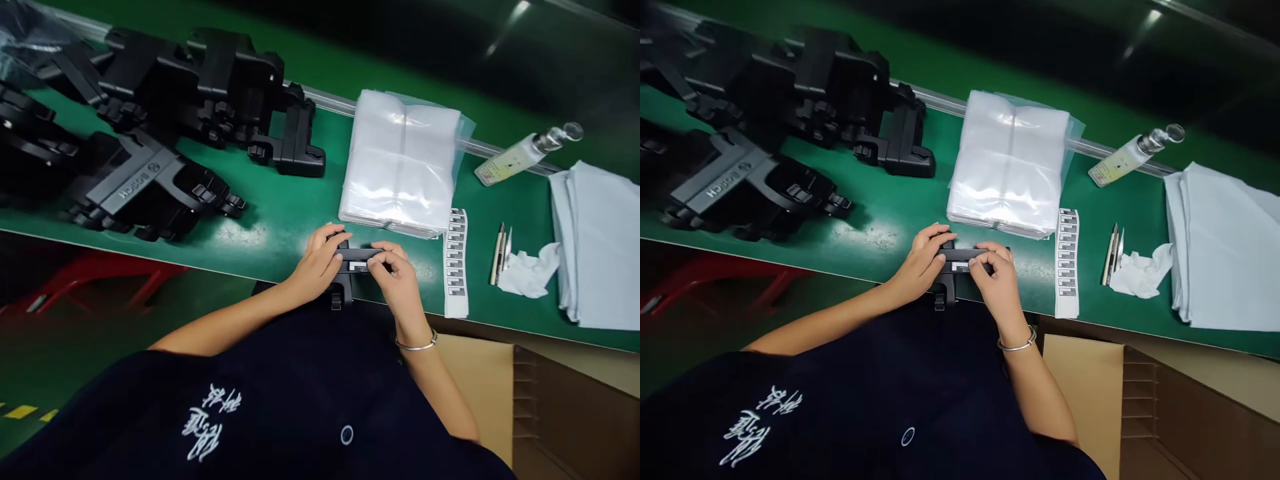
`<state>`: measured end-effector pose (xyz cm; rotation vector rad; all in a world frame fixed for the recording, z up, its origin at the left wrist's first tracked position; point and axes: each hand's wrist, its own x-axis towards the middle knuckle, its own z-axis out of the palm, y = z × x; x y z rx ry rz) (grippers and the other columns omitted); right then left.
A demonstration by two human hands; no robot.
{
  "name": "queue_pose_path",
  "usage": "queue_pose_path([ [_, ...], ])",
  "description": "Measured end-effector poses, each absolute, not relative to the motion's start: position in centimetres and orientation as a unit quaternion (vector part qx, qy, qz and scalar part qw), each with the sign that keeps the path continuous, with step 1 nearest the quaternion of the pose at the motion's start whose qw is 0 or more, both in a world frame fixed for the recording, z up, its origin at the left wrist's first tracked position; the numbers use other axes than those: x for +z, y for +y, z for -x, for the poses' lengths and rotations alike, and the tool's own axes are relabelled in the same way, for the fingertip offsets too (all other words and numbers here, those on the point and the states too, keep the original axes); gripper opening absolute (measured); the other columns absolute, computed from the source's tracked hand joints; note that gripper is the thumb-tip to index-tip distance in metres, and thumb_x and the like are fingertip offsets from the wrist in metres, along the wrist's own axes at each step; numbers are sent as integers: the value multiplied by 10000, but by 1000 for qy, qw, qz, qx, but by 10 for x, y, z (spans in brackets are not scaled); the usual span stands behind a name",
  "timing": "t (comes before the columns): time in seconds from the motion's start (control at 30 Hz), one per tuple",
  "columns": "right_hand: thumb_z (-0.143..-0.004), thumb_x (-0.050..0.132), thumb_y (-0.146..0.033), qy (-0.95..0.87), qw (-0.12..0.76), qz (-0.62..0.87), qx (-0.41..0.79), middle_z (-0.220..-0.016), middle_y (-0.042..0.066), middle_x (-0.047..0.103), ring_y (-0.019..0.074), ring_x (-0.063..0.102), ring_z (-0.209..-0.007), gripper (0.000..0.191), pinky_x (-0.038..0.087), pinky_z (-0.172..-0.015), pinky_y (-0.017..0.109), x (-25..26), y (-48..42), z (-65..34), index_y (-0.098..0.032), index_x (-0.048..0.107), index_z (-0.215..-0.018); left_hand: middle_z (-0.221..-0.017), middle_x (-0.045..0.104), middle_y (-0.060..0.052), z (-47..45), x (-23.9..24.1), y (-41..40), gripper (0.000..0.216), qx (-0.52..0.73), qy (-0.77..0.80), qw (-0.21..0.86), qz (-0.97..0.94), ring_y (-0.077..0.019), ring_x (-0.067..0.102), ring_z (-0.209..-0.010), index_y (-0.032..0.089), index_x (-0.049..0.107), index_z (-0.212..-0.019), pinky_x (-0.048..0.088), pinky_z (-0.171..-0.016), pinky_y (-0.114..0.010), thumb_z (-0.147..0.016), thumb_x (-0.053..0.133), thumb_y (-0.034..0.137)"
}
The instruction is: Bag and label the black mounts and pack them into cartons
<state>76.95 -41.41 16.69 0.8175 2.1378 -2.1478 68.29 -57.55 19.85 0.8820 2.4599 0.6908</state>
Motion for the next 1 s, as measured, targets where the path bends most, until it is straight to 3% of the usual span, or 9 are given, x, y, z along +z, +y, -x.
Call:
queue_pose_path([
  [1.0, -831, 613, -300, 740, 48, -226, -632, -1069, 60, 656, 251, 570, -1069, 198, 404, -978, 456, 172, -407, -763, -223, 589, -651, -1432, 456, -129, -678, 203, -579, 422, 283, 878, 222, -317, -284, 321, -1416, 198, 517, -1329, 320, -1155, -524, -931, 380, 223],
])
